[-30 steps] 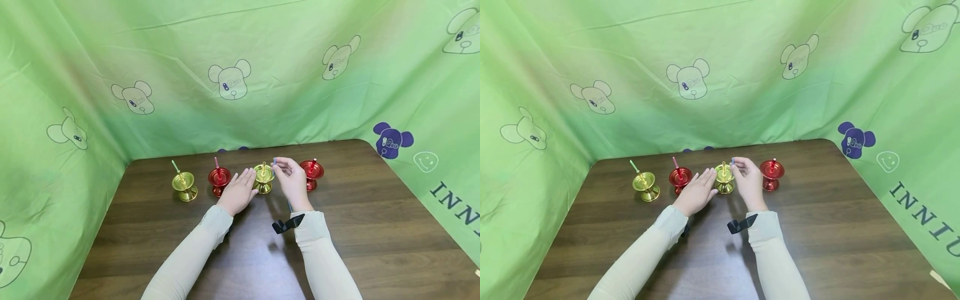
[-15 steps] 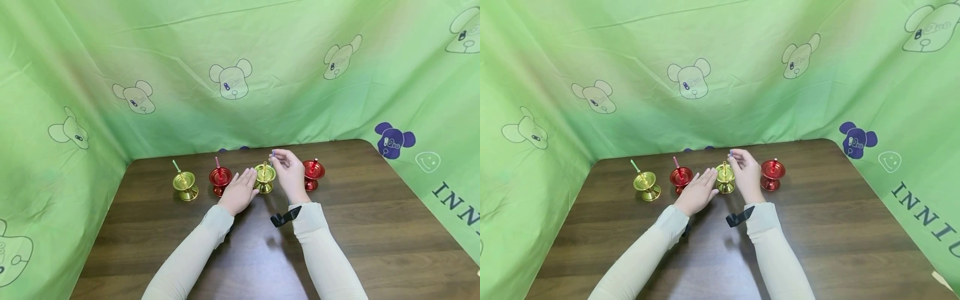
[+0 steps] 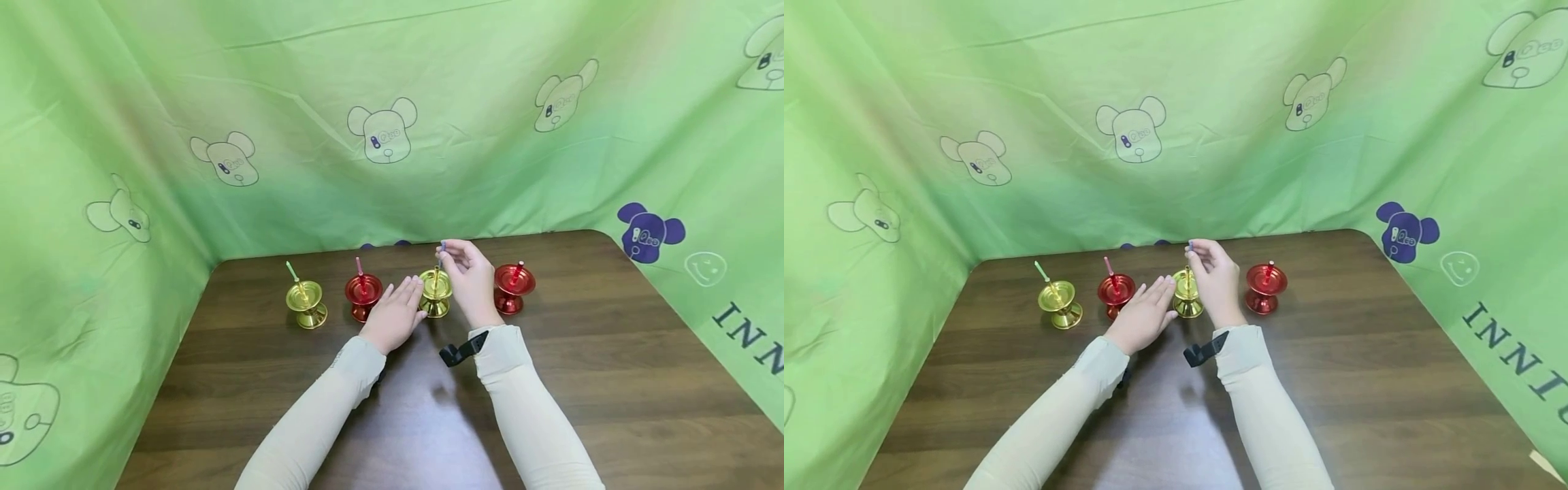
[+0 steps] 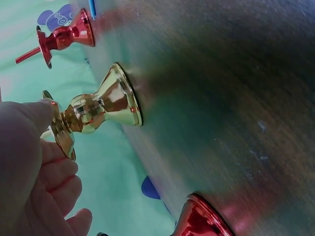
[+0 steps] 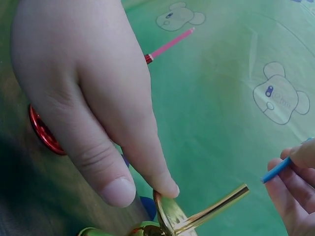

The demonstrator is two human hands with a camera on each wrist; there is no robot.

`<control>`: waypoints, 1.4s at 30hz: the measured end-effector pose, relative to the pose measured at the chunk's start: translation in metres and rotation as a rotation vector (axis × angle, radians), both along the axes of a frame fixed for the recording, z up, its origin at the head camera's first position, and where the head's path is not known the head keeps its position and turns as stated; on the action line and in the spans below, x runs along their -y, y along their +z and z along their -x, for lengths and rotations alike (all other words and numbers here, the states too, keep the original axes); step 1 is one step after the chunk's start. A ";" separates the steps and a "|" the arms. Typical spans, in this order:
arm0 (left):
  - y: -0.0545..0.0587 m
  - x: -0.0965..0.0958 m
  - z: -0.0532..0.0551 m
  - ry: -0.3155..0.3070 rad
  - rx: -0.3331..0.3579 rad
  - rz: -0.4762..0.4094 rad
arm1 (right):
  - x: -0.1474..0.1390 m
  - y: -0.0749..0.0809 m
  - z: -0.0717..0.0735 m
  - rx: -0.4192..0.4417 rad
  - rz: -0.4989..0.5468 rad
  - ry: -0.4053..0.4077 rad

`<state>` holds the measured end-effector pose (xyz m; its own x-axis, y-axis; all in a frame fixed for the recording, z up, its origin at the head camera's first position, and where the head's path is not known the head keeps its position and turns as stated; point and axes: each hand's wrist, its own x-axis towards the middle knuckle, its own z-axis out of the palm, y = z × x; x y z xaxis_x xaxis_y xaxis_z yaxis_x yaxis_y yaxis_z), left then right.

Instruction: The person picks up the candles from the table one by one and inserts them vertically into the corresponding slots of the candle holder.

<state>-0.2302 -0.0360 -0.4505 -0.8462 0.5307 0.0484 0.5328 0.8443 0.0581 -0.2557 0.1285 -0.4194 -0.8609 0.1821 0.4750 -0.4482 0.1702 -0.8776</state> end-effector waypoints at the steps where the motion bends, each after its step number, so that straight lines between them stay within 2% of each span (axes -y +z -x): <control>1: -0.001 0.000 0.000 0.000 0.000 -0.003 | 0.000 0.000 0.001 0.003 -0.003 -0.001; 8: -0.002 -0.001 0.001 0.004 0.013 0.010 | 0.001 0.001 0.002 0.019 -0.019 0.008; 27: -0.009 0.001 0.003 -0.008 -0.008 -0.043 | 0.000 -0.006 0.004 0.034 -0.083 0.009; 35: -0.003 0.000 0.000 -0.013 -0.015 -0.043 | -0.001 -0.011 0.003 0.031 -0.089 -0.006; 42: -0.001 0.000 -0.001 -0.007 -0.009 -0.035 | -0.001 -0.014 0.005 -0.021 -0.175 -0.040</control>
